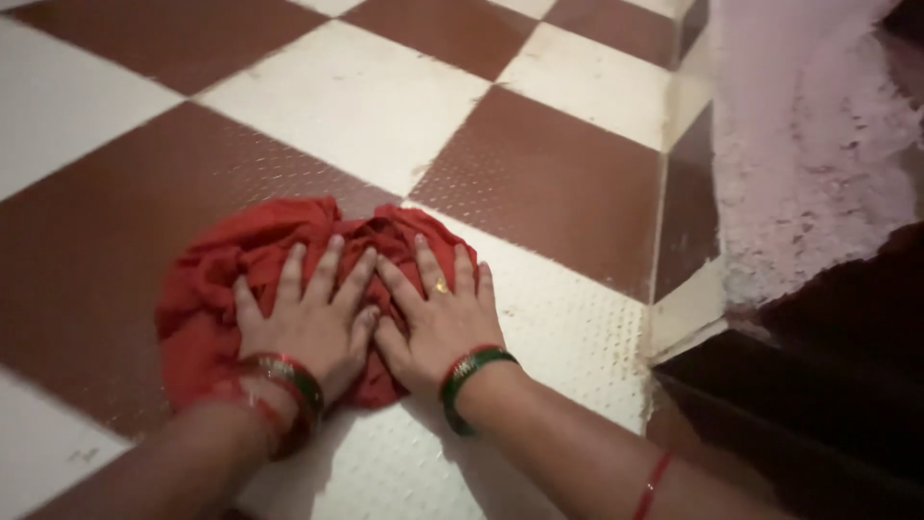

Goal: The person cleans the tiled floor by wiping it with a cloth by hand.

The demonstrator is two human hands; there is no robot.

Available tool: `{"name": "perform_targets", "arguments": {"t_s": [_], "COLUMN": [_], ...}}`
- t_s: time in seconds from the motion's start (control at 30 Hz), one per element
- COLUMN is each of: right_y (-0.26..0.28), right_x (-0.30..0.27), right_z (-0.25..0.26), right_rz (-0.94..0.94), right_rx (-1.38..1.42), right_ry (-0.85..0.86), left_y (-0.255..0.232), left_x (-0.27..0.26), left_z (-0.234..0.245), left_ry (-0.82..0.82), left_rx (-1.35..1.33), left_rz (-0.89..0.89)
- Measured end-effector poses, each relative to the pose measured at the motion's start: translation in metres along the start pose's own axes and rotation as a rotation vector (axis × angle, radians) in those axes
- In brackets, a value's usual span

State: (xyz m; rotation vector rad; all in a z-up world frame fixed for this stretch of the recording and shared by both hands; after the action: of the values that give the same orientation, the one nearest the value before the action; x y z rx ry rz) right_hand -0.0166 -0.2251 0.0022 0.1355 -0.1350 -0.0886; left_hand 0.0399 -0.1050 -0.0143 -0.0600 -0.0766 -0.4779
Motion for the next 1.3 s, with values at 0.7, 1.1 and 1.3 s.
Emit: {"name": "perform_targets", "arguments": {"t_s": [0.7,1.1,1.3], "right_y": [-0.09,-0.019,-0.046], "right_x": [0.072,-0.071,-0.108], "right_z": [-0.012,0.018,0.013], "right_rz": [-0.244,-0.055,0.008], "right_rx": [-0.042,-0.136,-0.083], "right_ry": [-0.031,-0.194,-0.24], "left_y": [-0.062,-0.059,-0.086], "left_x": [0.131,-0.026,-0.059], "left_z": [-0.017,-0.011,-0.011], "left_ry": [0.123,-0.165,-0.643], "left_rx": [-0.031,-0.003,-0.114], "left_rz": [-0.163,-0.391,-0.497]}}
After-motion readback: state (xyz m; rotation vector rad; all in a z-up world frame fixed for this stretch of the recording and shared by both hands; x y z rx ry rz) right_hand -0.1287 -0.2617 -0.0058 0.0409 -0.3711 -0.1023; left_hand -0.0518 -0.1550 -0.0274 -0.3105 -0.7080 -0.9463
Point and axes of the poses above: each hand's wrist, its own x-axis towards the middle knuckle, its own z-axis out of the back of the hand, y = z × x, the point moved 6 cm from there along x, towards the middle knuckle, and after that the axes turned 5 degrees about -y, right-handed, at the moved point
